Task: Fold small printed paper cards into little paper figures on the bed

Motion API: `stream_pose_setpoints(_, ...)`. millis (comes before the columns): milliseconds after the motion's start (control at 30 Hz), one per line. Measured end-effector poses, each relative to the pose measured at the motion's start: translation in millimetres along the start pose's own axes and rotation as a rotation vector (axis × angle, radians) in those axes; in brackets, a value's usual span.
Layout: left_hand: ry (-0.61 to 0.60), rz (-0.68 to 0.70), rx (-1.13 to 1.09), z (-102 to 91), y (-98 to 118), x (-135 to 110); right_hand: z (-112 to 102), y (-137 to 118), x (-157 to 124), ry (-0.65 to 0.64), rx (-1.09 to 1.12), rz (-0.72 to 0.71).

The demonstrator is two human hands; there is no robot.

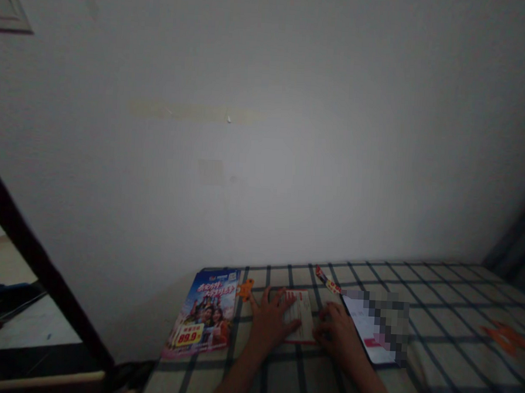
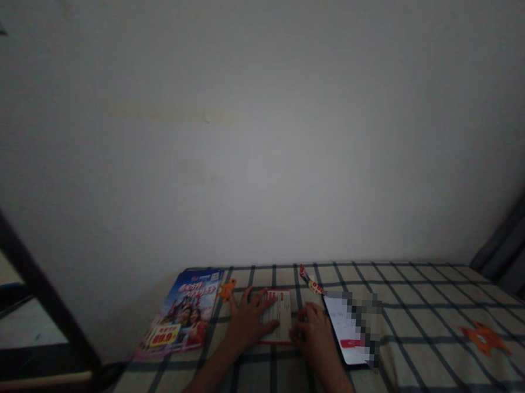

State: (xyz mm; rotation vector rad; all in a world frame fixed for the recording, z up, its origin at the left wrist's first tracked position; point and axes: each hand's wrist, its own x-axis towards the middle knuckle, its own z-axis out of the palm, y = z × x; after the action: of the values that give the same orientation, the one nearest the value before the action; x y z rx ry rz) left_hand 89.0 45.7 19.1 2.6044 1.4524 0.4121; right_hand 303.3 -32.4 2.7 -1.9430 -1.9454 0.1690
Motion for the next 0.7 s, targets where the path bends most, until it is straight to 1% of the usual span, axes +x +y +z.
stream_pose_setpoints(167,0.016,0.014,-0.016,0.7,-1.0,0.1,-1.1,1.2,-6.5,-0.016,0.038,-0.007)
stream_pose_setpoints(400,0.017,0.007,-0.032,2.4,-1.6,0.3,-3.4,4.6,-7.8,-0.089,0.088,-0.011)
stream_pose_setpoints(567,0.013,0.009,-0.051,2.7,-2.0,0.2,-0.8,5.8,-9.1,-0.057,0.103,-0.035)
stream_pose_setpoints(700,0.008,0.017,-0.013,3.2,-2.2,0.1,1.3,9.2,-8.5,-0.016,0.121,-0.048)
